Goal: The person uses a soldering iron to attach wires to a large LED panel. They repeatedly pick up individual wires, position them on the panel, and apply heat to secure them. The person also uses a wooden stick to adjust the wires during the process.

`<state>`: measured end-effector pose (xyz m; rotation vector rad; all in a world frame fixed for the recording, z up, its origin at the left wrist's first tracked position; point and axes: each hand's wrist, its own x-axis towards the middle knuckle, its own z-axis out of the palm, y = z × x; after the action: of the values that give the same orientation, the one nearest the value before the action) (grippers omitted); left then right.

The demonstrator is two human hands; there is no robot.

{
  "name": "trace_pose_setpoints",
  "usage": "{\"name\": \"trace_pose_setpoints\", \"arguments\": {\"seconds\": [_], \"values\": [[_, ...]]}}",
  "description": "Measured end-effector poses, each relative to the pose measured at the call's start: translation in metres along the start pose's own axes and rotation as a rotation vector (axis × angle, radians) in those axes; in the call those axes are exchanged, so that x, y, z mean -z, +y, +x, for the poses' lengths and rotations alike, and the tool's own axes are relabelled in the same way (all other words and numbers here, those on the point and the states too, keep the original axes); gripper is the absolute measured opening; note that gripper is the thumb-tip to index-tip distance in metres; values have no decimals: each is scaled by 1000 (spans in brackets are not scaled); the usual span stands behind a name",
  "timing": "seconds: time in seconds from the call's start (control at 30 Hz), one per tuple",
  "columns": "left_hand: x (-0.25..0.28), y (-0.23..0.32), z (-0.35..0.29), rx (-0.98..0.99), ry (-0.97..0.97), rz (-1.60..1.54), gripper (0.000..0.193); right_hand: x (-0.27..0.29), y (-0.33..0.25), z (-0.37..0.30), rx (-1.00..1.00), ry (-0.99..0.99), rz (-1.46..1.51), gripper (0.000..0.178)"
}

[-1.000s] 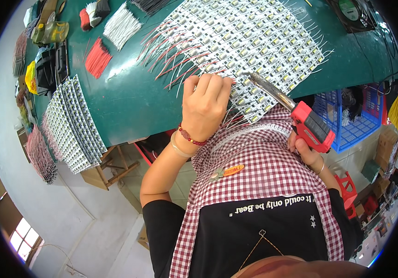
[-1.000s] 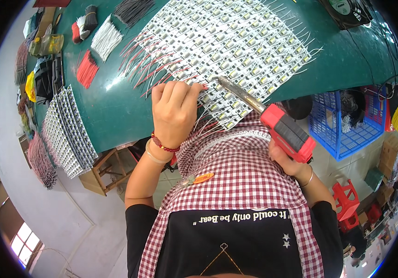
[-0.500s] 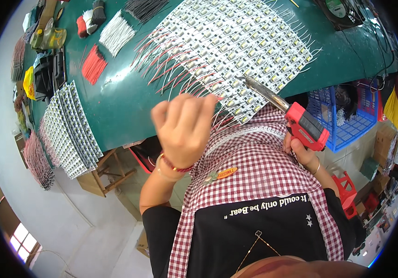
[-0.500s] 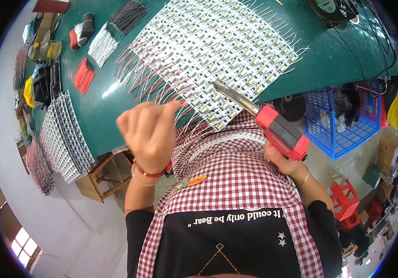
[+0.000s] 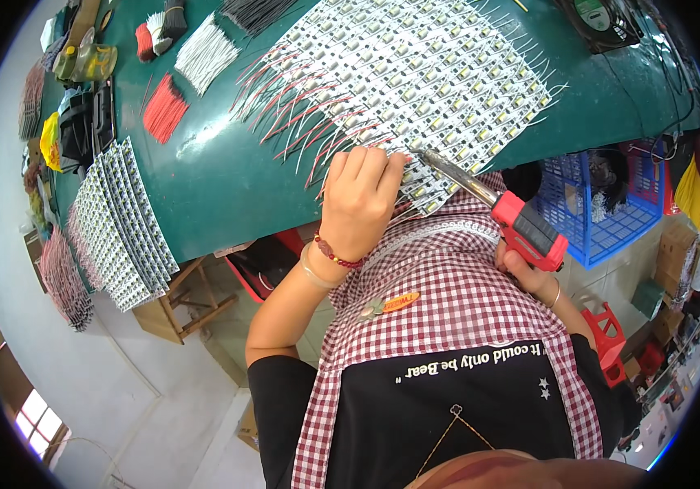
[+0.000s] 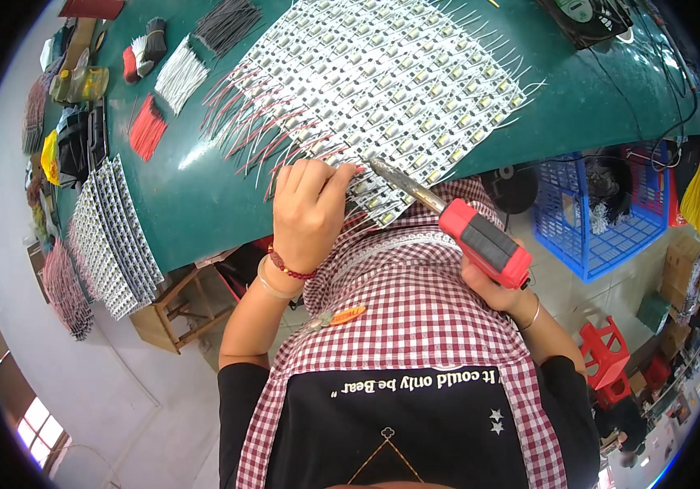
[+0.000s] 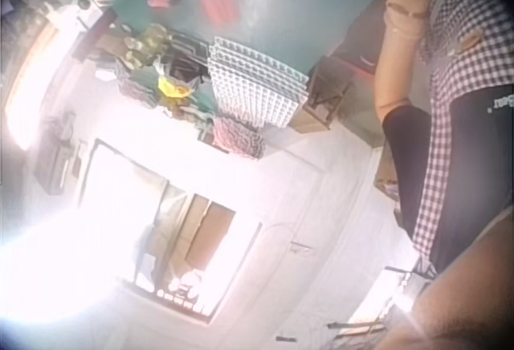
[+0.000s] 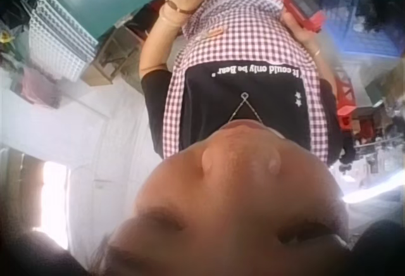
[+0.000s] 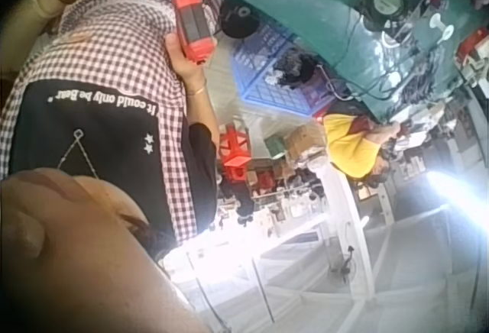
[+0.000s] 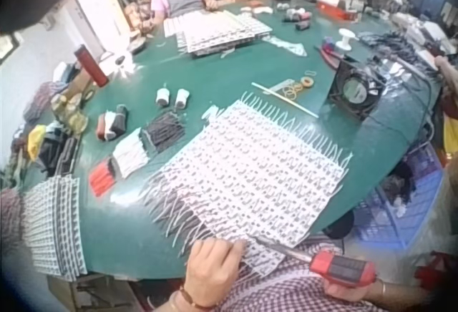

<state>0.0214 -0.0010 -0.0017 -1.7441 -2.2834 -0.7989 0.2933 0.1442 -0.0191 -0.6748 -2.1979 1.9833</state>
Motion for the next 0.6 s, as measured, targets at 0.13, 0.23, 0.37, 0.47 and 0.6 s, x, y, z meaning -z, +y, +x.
{"name": "trace_pose_setpoints", "arguments": {"seconds": [0.13, 0.23, 0.37, 0.47, 0.6], "values": [[-1, 0, -1, 9, -3, 8, 22, 0, 1, 1, 7, -1, -13, 8], [-1, 1, -1, 16, -4, 4, 22, -1, -8, 6, -19, -1, -9, 7], [0, 2, 0, 13, -11, 6, 21, -1, -4, 2, -1, -6, 22, 7], [1, 2, 1, 14, -20, 8, 21, -1, 1, -3, -30, -5, 90, 7], [4, 3, 4, -7, -35, 65, 19, -1, 1, -2, 3, -9, 104, 9]]}}
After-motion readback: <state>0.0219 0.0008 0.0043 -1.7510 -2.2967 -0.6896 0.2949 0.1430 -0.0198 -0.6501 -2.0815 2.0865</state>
